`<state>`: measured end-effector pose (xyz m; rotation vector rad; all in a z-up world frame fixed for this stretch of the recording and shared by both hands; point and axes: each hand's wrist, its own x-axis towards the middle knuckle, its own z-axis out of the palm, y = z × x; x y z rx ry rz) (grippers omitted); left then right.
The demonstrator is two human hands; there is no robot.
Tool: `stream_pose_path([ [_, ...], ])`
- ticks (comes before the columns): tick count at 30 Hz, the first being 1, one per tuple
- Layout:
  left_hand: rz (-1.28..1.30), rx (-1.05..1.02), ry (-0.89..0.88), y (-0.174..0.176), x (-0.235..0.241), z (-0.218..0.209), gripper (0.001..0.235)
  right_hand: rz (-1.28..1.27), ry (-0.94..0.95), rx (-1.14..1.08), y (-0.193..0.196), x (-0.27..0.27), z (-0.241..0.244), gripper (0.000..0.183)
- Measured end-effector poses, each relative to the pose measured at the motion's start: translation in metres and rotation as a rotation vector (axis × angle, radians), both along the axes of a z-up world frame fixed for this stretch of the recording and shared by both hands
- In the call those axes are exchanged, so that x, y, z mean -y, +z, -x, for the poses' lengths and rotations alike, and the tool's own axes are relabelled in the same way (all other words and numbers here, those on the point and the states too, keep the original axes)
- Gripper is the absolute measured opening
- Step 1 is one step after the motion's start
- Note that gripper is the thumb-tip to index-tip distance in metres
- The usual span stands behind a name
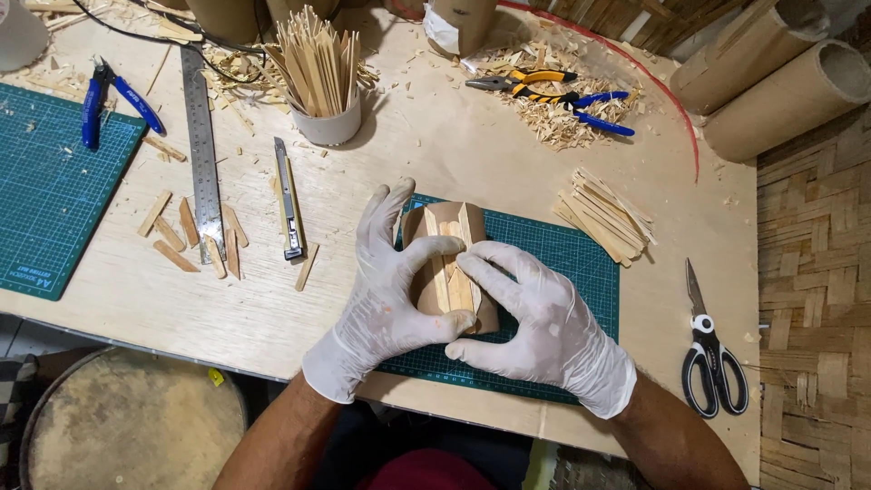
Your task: Gluing wooden sticks onto a cardboard tube to cover its surface as part of a craft project.
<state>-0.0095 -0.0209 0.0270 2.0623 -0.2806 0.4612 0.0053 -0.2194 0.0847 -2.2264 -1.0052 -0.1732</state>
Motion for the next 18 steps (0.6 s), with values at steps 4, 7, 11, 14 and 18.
stream_pose_path([
  [4,0.003,-0.001,-0.002,0.001,0.001,-0.001,0.072,0.017,0.002,0.024,-0.001,0.0,0.001,0.084],
  [7,0.01,-0.03,-0.014,0.001,0.0,0.0,0.075,0.027,0.012,0.04,-0.002,0.0,0.001,0.084],
  [11,0.025,-0.035,-0.03,0.002,-0.001,-0.001,0.074,0.041,0.012,0.05,-0.004,0.001,0.001,0.084],
  [14,0.033,-0.037,-0.042,0.002,0.0,-0.001,0.073,0.046,0.013,0.044,-0.003,0.001,0.002,0.084],
  [18,0.07,-0.072,-0.078,0.002,0.0,-0.002,0.072,-0.002,0.019,0.104,-0.011,0.002,0.001,0.082],
])
